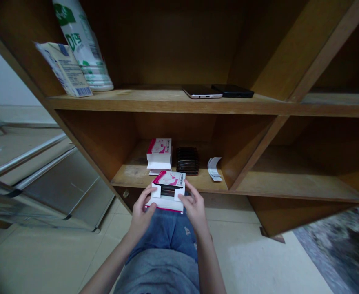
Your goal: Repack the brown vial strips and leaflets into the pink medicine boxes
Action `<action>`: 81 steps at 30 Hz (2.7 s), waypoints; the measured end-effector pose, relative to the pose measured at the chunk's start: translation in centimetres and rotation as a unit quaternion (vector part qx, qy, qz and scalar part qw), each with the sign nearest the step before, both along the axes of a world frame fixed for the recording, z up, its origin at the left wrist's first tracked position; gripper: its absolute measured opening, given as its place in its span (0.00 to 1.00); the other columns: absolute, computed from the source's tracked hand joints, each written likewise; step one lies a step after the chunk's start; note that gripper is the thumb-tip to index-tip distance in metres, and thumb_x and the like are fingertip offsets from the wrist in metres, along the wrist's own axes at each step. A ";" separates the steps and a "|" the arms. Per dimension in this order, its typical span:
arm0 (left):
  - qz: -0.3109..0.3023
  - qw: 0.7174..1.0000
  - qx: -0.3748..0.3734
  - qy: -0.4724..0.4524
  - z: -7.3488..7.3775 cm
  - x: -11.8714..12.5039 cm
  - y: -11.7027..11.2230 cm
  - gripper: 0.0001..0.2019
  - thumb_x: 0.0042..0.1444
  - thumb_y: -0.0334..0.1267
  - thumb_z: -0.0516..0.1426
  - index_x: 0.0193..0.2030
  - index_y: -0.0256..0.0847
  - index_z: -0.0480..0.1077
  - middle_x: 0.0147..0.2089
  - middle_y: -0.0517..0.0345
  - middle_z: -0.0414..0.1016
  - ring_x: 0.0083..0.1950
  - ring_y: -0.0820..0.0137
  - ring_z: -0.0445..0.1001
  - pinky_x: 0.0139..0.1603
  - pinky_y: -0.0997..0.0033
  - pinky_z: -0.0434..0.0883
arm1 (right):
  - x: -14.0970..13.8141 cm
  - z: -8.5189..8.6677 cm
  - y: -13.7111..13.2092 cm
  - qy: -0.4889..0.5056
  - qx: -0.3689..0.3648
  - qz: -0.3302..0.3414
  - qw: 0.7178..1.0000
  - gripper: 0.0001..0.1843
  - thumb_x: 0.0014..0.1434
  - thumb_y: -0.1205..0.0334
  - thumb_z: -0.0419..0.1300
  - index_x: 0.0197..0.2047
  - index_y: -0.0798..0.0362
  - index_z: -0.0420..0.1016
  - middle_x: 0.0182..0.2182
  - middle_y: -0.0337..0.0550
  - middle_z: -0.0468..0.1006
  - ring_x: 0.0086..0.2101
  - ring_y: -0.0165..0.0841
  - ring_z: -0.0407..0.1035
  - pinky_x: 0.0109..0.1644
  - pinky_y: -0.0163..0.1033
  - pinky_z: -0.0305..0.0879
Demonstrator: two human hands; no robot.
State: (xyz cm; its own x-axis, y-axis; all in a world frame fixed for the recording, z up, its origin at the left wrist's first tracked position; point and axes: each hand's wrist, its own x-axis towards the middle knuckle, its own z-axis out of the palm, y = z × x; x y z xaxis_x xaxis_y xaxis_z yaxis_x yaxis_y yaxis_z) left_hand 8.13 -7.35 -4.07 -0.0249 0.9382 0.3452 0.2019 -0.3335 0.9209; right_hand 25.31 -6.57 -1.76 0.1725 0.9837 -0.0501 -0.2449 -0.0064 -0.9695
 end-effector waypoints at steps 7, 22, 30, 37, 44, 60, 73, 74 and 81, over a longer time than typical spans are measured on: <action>0.114 0.990 -0.079 -0.033 1.5 1.8 0.7 0.18 0.52 0.49 0.57 0.43 0.40 0.63 0.42 0.53 0.73 0.23 0.76 0.71 0.24 0.74 0.70 | -0.3 0.0 -1.1 0.031 -0.043 -0.002 0.999 0.41 0.43 0.41 0.65 0.58 0.51 0.67 0.51 0.51 0.74 0.42 0.43 0.74 0.34 0.40 0.74; 0.154 0.988 -0.009 0.024 1.6 2.6 1.8 0.15 0.52 0.44 0.59 0.43 0.40 0.66 0.42 0.52 0.73 0.42 0.67 0.74 0.36 0.73 0.71 | -1.1 -0.6 -1.2 0.036 -0.062 -0.056 0.996 0.44 0.41 0.48 0.67 0.60 0.55 0.64 0.44 0.51 0.78 0.41 0.42 0.74 0.33 0.38 0.73; 0.157 0.987 -0.006 0.039 1.3 2.4 2.0 0.15 0.51 0.46 0.60 0.41 0.40 0.68 0.41 0.52 0.73 0.42 0.66 0.74 0.36 0.72 0.70 | -1.3 -0.6 -1.0 0.044 -0.055 -0.071 0.995 0.43 0.41 0.46 0.67 0.59 0.55 0.66 0.42 0.52 0.79 0.42 0.45 0.74 0.34 0.42 0.74; 0.160 0.984 0.009 0.079 1.7 2.4 2.0 0.13 0.52 0.46 0.59 0.38 0.40 0.68 0.39 0.53 0.73 0.41 0.66 0.73 0.40 0.68 0.69 | -1.3 -0.6 -1.0 0.028 -0.051 -0.073 0.996 0.42 0.43 0.43 0.66 0.59 0.54 0.67 0.48 0.52 0.76 0.43 0.46 0.74 0.34 0.43 0.75; 0.165 0.981 0.008 0.102 1.8 2.4 2.1 0.13 0.51 0.47 0.59 0.38 0.41 0.68 0.39 0.55 0.72 0.41 0.66 0.72 0.41 0.68 0.69 | -1.2 -1.6 -0.9 0.021 -0.035 -0.070 0.997 0.44 0.42 0.47 0.68 0.60 0.57 0.65 0.50 0.55 0.74 0.41 0.44 0.74 0.39 0.45 0.75; 0.174 0.977 0.033 0.121 1.6 2.3 1.9 0.11 0.53 0.46 0.58 0.36 0.40 0.69 0.35 0.57 0.70 0.33 0.71 0.70 0.34 0.72 0.67 | -1.5 -2.7 -1.0 0.011 0.016 -0.084 0.996 0.38 0.45 0.52 0.68 0.57 0.56 0.67 0.55 0.56 0.70 0.42 0.42 0.74 0.47 0.48 0.72; 0.281 0.943 0.138 0.115 4.9 -1.4 -1.2 0.09 0.52 0.40 0.59 0.38 0.39 0.71 0.31 0.61 0.70 0.21 0.80 0.60 0.24 0.77 0.62 | -4.8 0.8 -1.9 0.036 0.033 0.031 0.998 0.36 0.50 0.50 0.64 0.60 0.53 0.64 0.52 0.50 0.73 0.47 0.41 0.71 0.46 0.43 0.73; 0.294 0.939 0.135 0.119 5.0 -2.0 -1.2 0.11 0.52 0.40 0.59 0.40 0.39 0.72 0.32 0.61 0.71 0.21 0.79 0.61 0.25 0.77 0.63 | -5.5 0.9 -1.7 0.039 0.035 0.052 0.997 0.38 0.50 0.51 0.64 0.62 0.53 0.61 0.52 0.50 0.73 0.47 0.40 0.72 0.45 0.42 0.73; 0.380 0.908 0.109 0.142 5.0 -6.1 -1.0 0.17 0.51 0.44 0.59 0.46 0.39 0.71 0.32 0.60 0.72 0.22 0.78 0.61 0.26 0.76 0.63 | -10.7 0.4 0.4 0.007 0.061 0.135 0.989 0.39 0.51 0.51 0.63 0.64 0.49 0.57 0.51 0.47 0.73 0.42 0.36 0.73 0.35 0.35 0.73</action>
